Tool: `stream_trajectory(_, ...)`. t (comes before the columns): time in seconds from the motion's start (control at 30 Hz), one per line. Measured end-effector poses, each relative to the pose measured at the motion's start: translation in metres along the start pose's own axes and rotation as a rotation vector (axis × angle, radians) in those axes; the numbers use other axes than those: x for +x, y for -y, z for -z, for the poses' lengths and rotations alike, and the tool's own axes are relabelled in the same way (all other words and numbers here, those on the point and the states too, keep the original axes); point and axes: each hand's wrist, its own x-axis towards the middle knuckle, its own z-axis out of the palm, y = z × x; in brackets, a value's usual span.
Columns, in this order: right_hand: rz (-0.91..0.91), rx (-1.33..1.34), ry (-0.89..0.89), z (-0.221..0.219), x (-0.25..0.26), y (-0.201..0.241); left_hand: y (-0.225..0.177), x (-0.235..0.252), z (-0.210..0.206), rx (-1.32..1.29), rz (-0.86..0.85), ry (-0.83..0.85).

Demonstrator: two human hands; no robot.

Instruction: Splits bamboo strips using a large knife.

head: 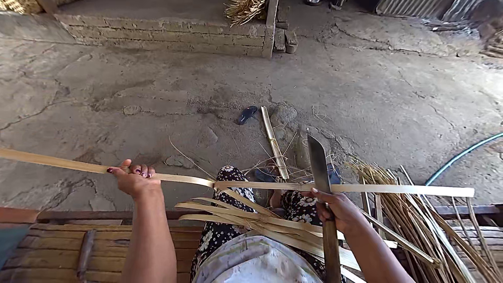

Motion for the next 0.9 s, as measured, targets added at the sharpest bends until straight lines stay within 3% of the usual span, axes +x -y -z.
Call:
stream_trajectory(0.3,0.017,0.138,-0.028,0.039,-0.035,-0.031,-0.001,0.036,0.023,0.194,-0.134,-0.042)
stream_trajectory(0.4,0.116,0.208,-0.101,0.066,-0.047,-0.034,-0.018,0.057,0.031,0.233,-0.281,0.003)
stream_trajectory(0.5,0.265,0.267,-0.033,0.091,-0.078,-0.034,-0.044,0.06,0.018,0.261,-0.356,0.1)
stream_trajectory(0.57,0.29,0.248,0.084,0.092,-0.105,-0.036,-0.057,0.044,0.0,0.332,-0.399,0.259)
stream_trajectory(0.67,0.189,0.154,0.182,0.066,-0.134,-0.043,-0.055,0.015,-0.033,0.429,-0.437,0.642)
stream_trajectory(0.83,-0.075,-0.127,0.296,0.029,-0.125,-0.083,-0.002,-0.048,-0.07,0.756,-0.326,1.197)
stream_trajectory(0.9,-0.062,-0.193,0.274,0.033,-0.121,-0.09,0.027,-0.064,-0.073,0.872,-0.3,1.366)
